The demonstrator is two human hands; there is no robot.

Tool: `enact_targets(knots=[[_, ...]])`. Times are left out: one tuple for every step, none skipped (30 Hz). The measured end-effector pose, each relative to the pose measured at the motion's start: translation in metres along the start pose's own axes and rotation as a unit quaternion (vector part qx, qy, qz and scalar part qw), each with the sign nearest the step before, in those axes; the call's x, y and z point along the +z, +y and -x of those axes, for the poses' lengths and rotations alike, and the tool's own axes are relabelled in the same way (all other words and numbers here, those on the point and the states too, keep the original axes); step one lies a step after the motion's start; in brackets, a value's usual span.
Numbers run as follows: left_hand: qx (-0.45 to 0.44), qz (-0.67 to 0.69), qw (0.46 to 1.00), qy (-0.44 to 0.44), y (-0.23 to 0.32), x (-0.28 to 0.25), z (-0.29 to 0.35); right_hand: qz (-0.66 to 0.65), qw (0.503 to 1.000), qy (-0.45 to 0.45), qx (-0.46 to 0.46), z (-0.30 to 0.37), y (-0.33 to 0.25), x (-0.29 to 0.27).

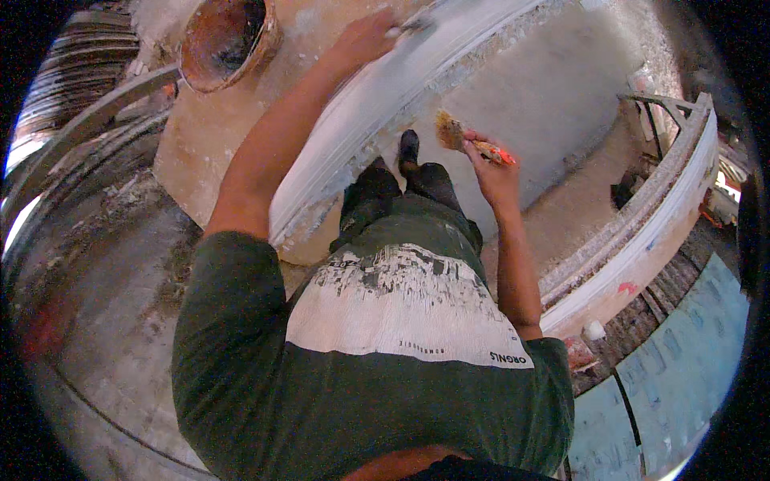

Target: The person cleans a long white molding piece on a workbench using a brush and a scraper. They repeatedly scrub and scrape the surface, then lift and reposition the molding to continue cleaning different sections.

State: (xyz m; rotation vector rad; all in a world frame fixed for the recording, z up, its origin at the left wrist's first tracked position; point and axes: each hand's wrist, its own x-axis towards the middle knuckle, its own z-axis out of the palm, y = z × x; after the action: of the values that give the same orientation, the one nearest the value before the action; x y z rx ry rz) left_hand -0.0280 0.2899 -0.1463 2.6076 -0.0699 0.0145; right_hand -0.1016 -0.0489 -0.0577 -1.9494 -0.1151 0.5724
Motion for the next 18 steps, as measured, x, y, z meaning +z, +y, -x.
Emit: enact_targets(knots=[[0.005, -0.001, 1.0, 0.004, 0.016, -0.006, -0.022, 0.003, 1.0, -0.006, -0.022, 0.002, 0.0, 0.003], [-0.027, 0.002, 1.0, 0.012, 0.023, -0.007, -0.021, 0.008, 0.999, -0.021, -0.048, 0.002, -0.004, 0.005], [-0.056, 0.004, 0.998, 0.018, 0.029, -0.008, -0.018, 0.011, 0.997, -0.036, -0.072, 0.002, -0.006, 0.007], [-0.077, 0.004, 0.997, 0.021, 0.029, -0.011, -0.017, 0.026, 0.997, -0.025, -0.066, 0.002, -0.007, 0.009], [-0.089, -0.016, 0.996, 0.001, 0.02, -0.007, 0.003, 0.036, 0.998, -0.016, -0.056, 0.006, -0.008, 0.013], [-0.105, -0.037, 0.994, -0.017, 0.009, -0.004, 0.036, 0.048, 0.998, -0.012, -0.049, 0.01, -0.011, 0.017], [-0.115, -0.009, 0.993, -0.024, 0.013, -0.014, 0.078, 0.033, 0.998, -0.004, -0.044, 0.014, -0.01, 0.02], [-0.13, 0.016, 0.991, -0.029, 0.01, -0.028, 0.126, 0.017, 0.999, -0.002, -0.04, 0.016, -0.008, 0.023], [-0.109, 0.044, 0.992, -0.036, -0.021, -0.021, 0.183, 0.004, 0.999, -0.003, -0.035, 0.019, -0.008, 0.027], [-0.115, 0.115, 0.986, 0.02, -0.018, -0.033, 0.241, -0.001, 1.0, -0.002, -0.023, 0.021, -0.004, 0.032], [-0.245, 0.133, 0.959, -0.055, -0.034, -0.035, 0.309, -0.005, 1.0, -0.009, -0.014, 0.022, -0.002, 0.037], [-0.252, 0.162, 0.954, 0.013, -0.045, -0.031, 0.383, -0.006, 1.0, -0.012, -0.004, 0.023, 0.0, 0.044], [-0.344, 0.226, 0.911, 0.014, -0.047, -0.039, 0.446, -0.007, 1.0, -0.021, -0.007, 0.024, 0.0, 0.052], [-0.427, 0.296, 0.854, 0.018, -0.051, -0.046, 0.508, -0.007, 0.999, -0.03, -0.011, 0.027, -0.001, 0.057], [-0.505, 0.365, 0.782, 0.026, -0.048, -0.045, 0.548, -0.002, 0.999, -0.043, -0.017, 0.028, -0.001, 0.062], [-0.507, 0.358, 0.783, 0.034, -0.042, -0.042, 0.555, 0.019, 0.997, -0.06, -0.037, 0.029, -0.002, 0.066], [-0.506, 0.351, 0.786, 0.043, -0.036, -0.044, 0.553, 0.04, 0.995, -0.075, -0.059, 0.029, -0.003, 0.071], [-0.505, 0.343, 0.791, 0.049, -0.032, -0.048, 0.547, 0.058, 0.991, -0.088, -0.079, 0.028, -0.006, 0.076]])
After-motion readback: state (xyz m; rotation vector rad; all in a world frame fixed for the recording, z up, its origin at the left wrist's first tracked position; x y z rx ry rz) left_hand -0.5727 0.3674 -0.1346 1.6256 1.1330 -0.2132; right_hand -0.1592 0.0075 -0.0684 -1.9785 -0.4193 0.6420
